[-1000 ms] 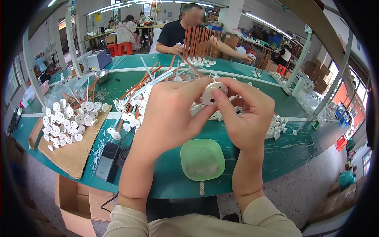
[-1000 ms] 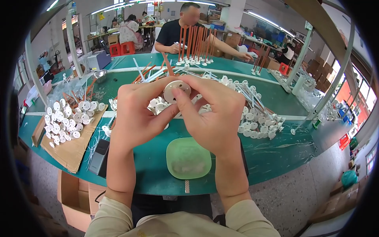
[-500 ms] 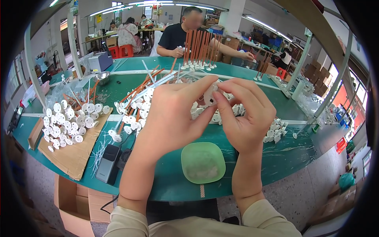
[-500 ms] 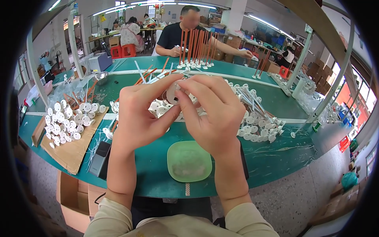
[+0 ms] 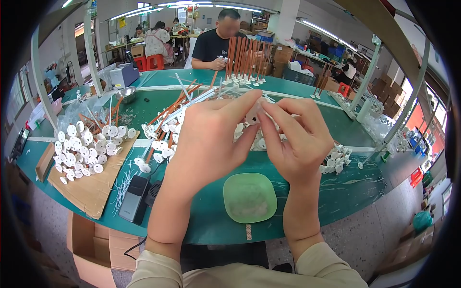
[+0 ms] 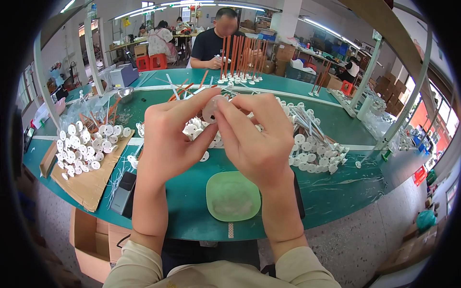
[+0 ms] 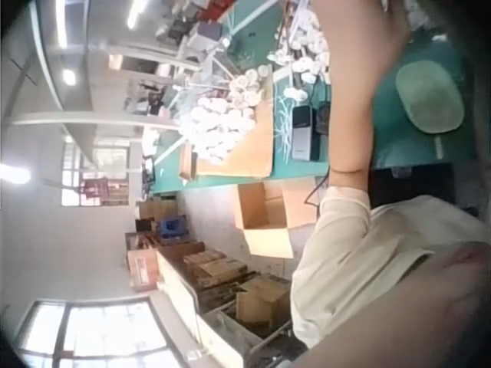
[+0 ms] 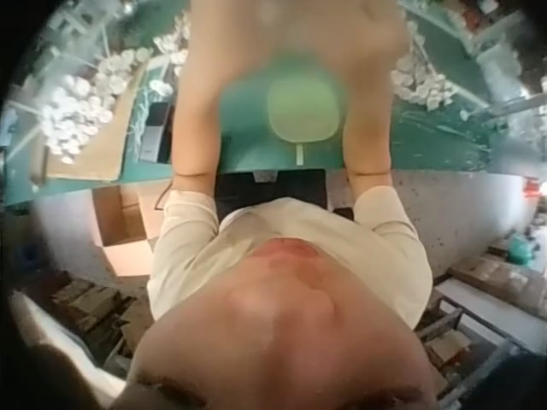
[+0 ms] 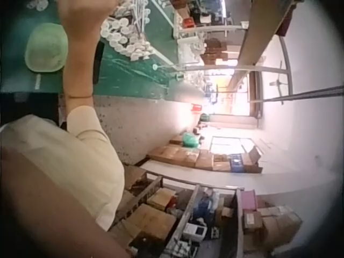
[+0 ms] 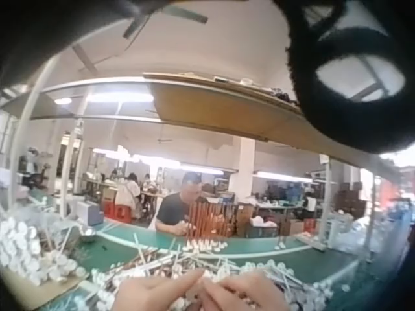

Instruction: Manually assembling small white plastic discs with thin metal stems at a factory workstation.

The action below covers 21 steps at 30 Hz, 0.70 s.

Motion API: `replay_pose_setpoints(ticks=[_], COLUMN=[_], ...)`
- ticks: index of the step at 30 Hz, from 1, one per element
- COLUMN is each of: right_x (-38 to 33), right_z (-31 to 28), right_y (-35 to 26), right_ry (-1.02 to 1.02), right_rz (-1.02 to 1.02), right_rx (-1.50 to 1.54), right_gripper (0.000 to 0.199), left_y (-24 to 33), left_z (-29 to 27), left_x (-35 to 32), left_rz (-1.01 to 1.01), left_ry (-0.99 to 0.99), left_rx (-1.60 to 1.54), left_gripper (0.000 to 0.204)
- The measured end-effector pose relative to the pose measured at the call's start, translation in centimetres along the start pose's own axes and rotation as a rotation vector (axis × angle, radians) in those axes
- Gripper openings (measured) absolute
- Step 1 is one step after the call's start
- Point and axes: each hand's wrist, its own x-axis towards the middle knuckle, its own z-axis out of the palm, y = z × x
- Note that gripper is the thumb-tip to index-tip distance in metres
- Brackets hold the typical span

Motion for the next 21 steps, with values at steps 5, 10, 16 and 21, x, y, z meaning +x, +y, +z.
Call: replay_pose_setpoints(ticks=[5, 10, 16, 21], right_x=[0.1, -0.4, -0.4, -0.8], right_z=[0.4, 0.8, 0.7, 1.4], right_y=[0.5, 1.0, 0.6, 0.5], right_ry=[0.058, 0.075, 0.086, 0.073], right_rz=[-0.122, -0.123, -0.080, 0.061], right_rx=[-0.028, -0.051, -0.089, 0.009], right_gripper=[0.027, 0.022, 0.018, 0.014], left_y=[0.1, 0.3, 0.7, 0.5], left_z=[0.1, 0.1, 0.3, 0.5], left_x=[-0.2, -0.2, 0.0, -0.1], left_rz=[0.040, 0.011, 0.015, 0.032], left_ry=[-0.011, -0.050, -0.046, -0.045], left_rx=[0.077, 0.095, 0.107, 0.207], left_gripper=[0.048, 0.047, 0.048, 0.047])
